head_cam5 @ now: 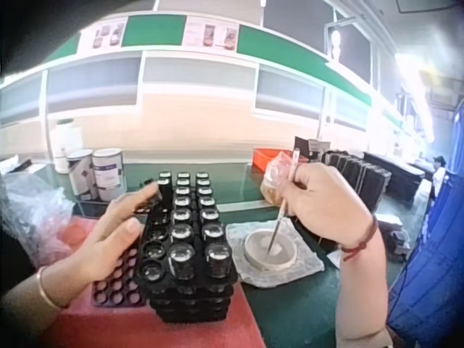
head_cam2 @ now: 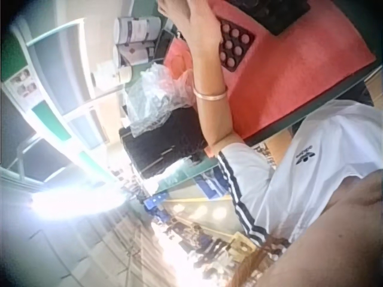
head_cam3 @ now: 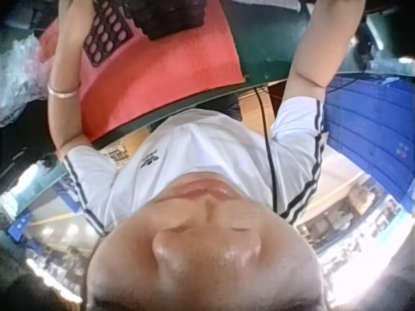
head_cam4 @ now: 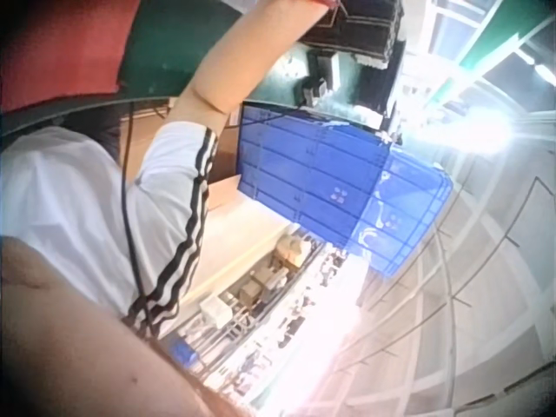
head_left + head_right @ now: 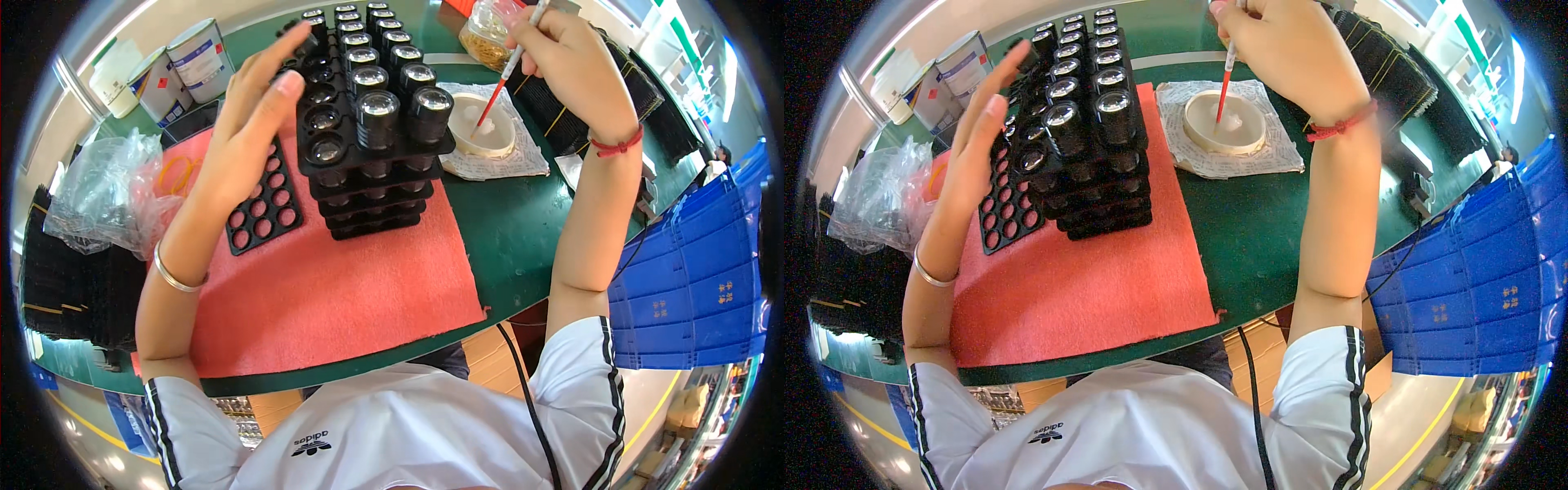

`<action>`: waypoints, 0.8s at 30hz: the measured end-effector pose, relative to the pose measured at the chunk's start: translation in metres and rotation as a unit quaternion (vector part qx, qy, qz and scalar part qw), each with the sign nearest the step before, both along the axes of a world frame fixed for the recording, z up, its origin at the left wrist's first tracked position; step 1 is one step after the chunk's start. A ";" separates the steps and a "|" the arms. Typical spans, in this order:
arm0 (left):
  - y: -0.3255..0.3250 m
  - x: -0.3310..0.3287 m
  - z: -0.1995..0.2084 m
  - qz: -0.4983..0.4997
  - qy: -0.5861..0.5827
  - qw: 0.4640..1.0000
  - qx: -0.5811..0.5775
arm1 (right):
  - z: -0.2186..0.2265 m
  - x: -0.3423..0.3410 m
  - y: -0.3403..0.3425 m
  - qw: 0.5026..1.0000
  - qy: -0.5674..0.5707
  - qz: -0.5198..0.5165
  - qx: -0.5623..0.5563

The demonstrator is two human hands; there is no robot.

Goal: Peeling a label from a tray and applying glue to the threads of flashlight or LED housings with a brush.

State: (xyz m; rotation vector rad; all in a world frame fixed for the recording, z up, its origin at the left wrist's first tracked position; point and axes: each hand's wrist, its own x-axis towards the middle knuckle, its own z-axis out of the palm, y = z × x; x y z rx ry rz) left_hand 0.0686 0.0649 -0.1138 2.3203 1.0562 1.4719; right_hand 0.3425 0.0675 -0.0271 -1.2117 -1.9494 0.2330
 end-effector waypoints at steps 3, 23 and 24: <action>-0.010 0.011 0.008 0.049 -0.145 0.984 -0.093 | -0.002 0.001 0.008 0.999 -0.007 0.034 -0.007; -0.041 0.000 0.026 -0.102 -0.426 0.878 -0.192 | -0.012 0.057 0.070 0.935 0.003 -0.144 0.325; -0.039 0.002 0.025 -0.118 -0.432 0.868 -0.217 | -0.003 0.074 0.068 0.912 -0.106 -0.195 0.345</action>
